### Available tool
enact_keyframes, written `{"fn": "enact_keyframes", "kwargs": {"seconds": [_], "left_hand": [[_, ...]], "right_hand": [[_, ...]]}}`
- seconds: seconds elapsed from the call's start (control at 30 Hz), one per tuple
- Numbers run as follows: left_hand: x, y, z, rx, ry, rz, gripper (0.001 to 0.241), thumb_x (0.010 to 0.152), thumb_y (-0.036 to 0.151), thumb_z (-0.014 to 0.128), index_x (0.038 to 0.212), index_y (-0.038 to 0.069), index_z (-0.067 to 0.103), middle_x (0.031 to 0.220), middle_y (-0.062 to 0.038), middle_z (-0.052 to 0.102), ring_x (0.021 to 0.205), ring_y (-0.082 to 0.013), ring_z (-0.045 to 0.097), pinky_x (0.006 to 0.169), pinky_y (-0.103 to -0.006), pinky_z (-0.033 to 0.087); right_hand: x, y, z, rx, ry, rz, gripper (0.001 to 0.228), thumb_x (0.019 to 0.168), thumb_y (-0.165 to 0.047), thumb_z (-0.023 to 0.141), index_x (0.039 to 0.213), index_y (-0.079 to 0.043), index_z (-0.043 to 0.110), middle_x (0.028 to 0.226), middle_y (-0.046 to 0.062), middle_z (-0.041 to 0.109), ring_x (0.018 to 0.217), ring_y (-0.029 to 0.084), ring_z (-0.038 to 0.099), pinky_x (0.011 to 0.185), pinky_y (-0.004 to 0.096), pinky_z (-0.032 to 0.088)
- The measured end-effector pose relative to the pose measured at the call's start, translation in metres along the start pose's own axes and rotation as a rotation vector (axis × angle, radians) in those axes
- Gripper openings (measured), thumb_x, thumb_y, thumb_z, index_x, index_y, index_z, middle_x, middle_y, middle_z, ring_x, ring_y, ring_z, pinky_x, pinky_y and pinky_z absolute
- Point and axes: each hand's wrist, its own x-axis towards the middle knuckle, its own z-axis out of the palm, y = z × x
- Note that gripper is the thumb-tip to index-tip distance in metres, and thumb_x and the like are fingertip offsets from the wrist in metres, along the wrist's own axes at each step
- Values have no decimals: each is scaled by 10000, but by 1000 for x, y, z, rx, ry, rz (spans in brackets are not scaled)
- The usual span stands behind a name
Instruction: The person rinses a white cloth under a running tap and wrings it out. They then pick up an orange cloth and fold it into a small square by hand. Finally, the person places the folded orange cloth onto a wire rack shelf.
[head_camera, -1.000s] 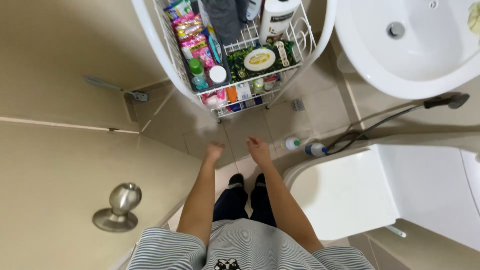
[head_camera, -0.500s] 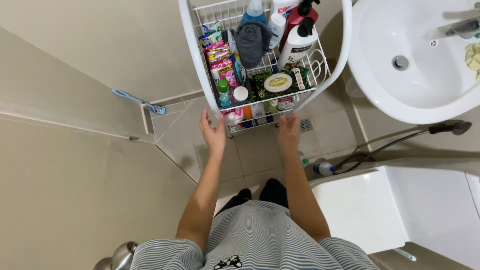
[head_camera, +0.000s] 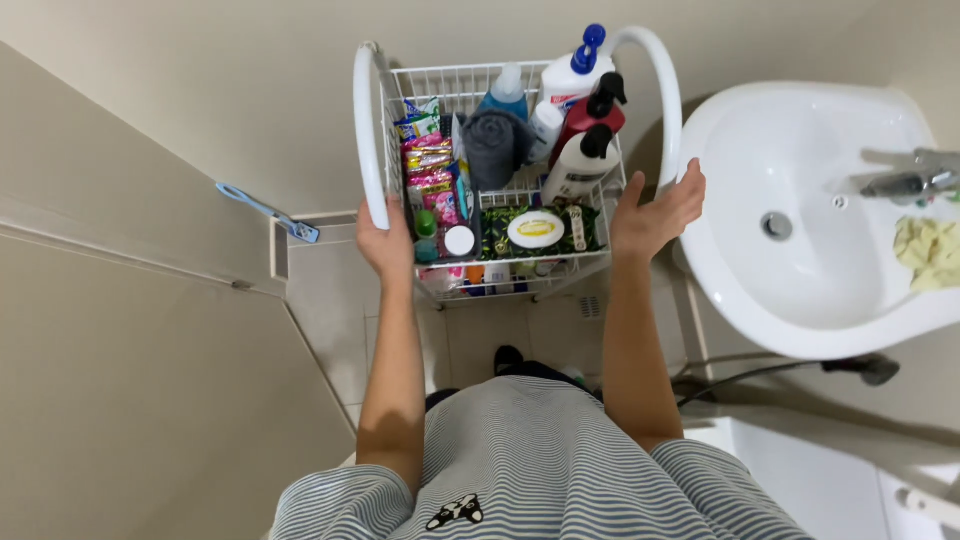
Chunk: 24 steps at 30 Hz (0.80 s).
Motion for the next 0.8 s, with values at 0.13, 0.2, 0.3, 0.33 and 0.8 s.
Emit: {"fn": "enact_keyframes", "kwargs": {"seconds": [0.13, 0.2, 0.3, 0.33, 0.8], "left_hand": [[9, 25, 7, -6, 49, -17, 231, 978, 245, 721, 1007, 16, 734, 741, -23, 698, 677, -122, 644, 630, -321, 535], [12, 44, 8, 137, 87, -24, 279, 950, 291, 748, 960, 12, 738, 661, -32, 664, 605, -128, 619, 576, -325, 503], [21, 34, 11, 260, 71, -65, 370, 963, 337, 773, 814, 2, 719, 618, -74, 634, 562, -152, 578, 551, -351, 460], [23, 36, 13, 260, 79, -65, 370, 963, 337, 773, 814, 2, 719, 618, -74, 634, 562, -152, 578, 551, -351, 460], [48, 13, 33, 166, -3, -194, 237, 850, 217, 754, 768, -4, 727, 587, -44, 615, 580, -93, 551, 564, -327, 482]], "right_hand": [[44, 0, 8, 137, -130, 64, 678, 997, -207, 700, 1515, 50, 345, 1331, 282, 572, 1210, 446, 531, 963, 546, 448], [60, 6, 14, 147, -292, 218, 374, 1060, -277, 664, 1302, 2, 604, 1004, 178, 712, 914, 349, 677, 818, 482, 532], [73, 6, 9, 316, -384, 429, 371, 1007, -338, 676, 1009, 33, 649, 736, 91, 653, 629, 215, 642, 609, 405, 542], [73, 16, 15, 320, -388, 423, 371, 1007, -338, 676, 1009, 33, 649, 736, 91, 653, 629, 215, 642, 609, 405, 542], [50, 54, 40, 496, -181, 266, 321, 1053, -238, 729, 872, 20, 667, 661, -4, 534, 608, 76, 424, 525, 293, 348]]}}
